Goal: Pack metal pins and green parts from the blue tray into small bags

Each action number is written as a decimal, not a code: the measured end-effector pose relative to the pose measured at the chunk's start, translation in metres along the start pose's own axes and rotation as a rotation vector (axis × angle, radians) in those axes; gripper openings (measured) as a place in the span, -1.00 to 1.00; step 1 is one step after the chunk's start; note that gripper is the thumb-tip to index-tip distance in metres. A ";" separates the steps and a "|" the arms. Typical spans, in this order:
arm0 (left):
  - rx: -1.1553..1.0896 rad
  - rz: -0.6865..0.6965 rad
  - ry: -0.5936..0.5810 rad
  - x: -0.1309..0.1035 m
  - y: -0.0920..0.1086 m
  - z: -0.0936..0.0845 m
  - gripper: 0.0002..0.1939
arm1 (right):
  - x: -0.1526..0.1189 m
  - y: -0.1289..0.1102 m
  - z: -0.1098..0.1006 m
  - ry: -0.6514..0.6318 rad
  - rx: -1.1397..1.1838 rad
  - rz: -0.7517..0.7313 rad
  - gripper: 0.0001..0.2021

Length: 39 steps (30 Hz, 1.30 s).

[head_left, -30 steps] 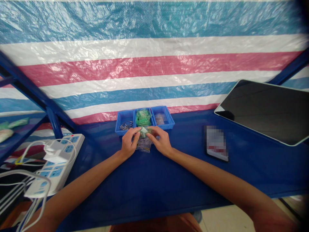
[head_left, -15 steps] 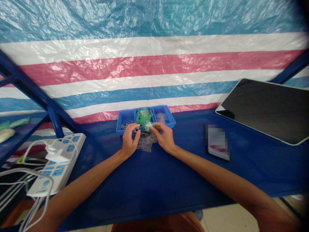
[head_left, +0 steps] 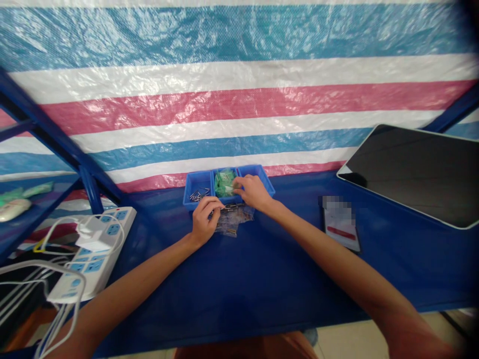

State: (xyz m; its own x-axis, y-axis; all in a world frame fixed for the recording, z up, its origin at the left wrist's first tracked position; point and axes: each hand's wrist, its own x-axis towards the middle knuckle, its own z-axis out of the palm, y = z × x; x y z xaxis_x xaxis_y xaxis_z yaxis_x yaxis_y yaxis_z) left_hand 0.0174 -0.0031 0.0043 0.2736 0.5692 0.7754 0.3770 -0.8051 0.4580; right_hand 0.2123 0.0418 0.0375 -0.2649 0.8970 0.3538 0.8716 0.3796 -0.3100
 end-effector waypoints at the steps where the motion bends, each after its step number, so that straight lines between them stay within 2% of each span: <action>1: -0.001 -0.005 -0.001 0.000 0.000 0.000 -0.86 | 0.001 0.000 0.000 -0.024 -0.043 -0.002 -0.93; 3: -0.005 -0.018 -0.004 0.000 0.001 0.000 -0.86 | 0.002 -0.001 -0.002 -0.008 -0.082 -0.001 -0.90; 8: -0.009 -0.038 0.002 0.001 0.002 -0.001 -0.86 | 0.000 -0.006 -0.005 0.045 0.012 -0.071 -0.86; 17: 0.003 -0.028 0.018 0.000 0.001 0.000 -0.87 | 0.004 -0.007 -0.001 -0.115 -0.063 -0.066 -0.83; 19: 0.015 -0.040 0.049 0.000 0.000 0.001 -0.88 | -0.001 -0.010 0.000 -0.050 -0.057 -0.052 -0.84; 21: 0.022 -0.053 0.092 -0.001 -0.001 0.001 -0.89 | -0.009 -0.015 0.001 0.075 -0.037 -0.044 -0.81; 23: 0.022 -0.068 0.130 -0.002 -0.002 0.002 -0.89 | -0.021 -0.023 0.003 0.139 0.015 -0.090 -0.80; 24: 0.019 -0.077 0.144 -0.002 -0.003 0.002 -0.88 | -0.027 -0.026 0.004 0.125 0.055 -0.123 -0.81; 27: 0.008 -0.097 0.154 -0.003 -0.005 0.003 -0.87 | -0.044 -0.037 0.010 -0.046 0.151 -0.209 -0.84; 31: 0.010 -0.087 0.137 -0.003 -0.006 0.002 -0.87 | -0.055 -0.043 0.020 -0.186 0.087 -0.232 -0.83; 39: -0.002 -0.080 0.098 -0.002 -0.005 0.001 -0.85 | -0.054 -0.046 0.026 -0.248 -0.026 -0.211 -0.86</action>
State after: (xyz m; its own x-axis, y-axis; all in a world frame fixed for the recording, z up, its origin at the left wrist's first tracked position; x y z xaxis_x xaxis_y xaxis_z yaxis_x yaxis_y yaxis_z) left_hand 0.0156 -0.0002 0.0005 0.1547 0.6123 0.7753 0.3923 -0.7583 0.5206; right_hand 0.1757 -0.0188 0.0098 -0.5305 0.8281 0.1812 0.7961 0.5601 -0.2292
